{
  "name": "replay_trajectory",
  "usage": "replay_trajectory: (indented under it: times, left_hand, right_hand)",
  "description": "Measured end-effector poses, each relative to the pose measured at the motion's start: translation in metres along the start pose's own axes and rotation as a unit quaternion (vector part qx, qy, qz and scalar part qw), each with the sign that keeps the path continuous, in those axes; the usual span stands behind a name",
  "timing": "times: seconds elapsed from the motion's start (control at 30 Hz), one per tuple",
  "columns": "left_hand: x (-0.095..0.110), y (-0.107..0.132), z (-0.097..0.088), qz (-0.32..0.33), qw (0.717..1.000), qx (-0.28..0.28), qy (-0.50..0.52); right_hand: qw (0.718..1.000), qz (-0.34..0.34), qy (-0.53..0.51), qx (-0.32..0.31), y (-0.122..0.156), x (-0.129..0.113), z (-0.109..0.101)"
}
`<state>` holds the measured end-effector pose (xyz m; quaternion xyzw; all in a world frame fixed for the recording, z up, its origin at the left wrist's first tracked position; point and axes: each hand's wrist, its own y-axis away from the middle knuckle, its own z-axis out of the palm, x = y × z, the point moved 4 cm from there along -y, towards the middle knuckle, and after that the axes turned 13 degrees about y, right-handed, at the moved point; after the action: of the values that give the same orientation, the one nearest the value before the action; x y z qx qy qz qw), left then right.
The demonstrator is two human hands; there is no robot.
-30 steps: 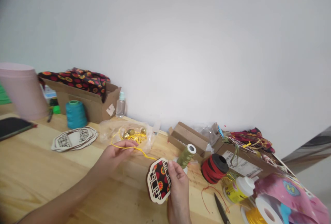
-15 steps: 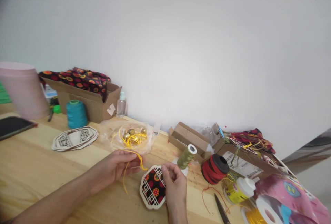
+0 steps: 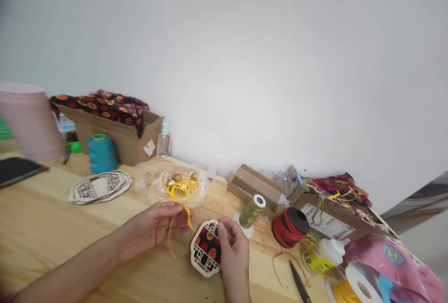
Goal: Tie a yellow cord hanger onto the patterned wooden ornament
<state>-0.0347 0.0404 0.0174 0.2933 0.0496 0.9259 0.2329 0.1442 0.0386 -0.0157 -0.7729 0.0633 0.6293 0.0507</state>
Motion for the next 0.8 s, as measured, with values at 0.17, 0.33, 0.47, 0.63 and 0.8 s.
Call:
replay_trajectory:
  times: [0.17,0.33,0.47,0.63,0.8]
  left_hand:
    - [0.001,0.003,0.007,-0.021,0.993,-0.035,0.115]
    - [-0.002,0.005,0.007,-0.054,0.978,-0.046,0.194]
    - [-0.002,0.006,0.009,-0.043,0.973,-0.064,0.216]
    - [-0.002,0.007,0.010,-0.040,0.978,-0.057,0.198]
    - [0.002,0.005,0.002,-0.024,0.993,0.011,0.118]
  right_hand:
    - [0.998,-0.043,0.046,-0.005,0.005,-0.013,0.003]
    - [0.988,-0.110,-0.005,-0.111,0.016,-0.027,0.014]
    - [0.951,-0.155,-0.082,-0.255,0.029,-0.028,0.030]
    - [0.975,-0.101,-0.074,-0.181,0.026,-0.021,0.030]
    - [0.986,0.021,-0.148,-0.075,0.015,-0.017,0.007]
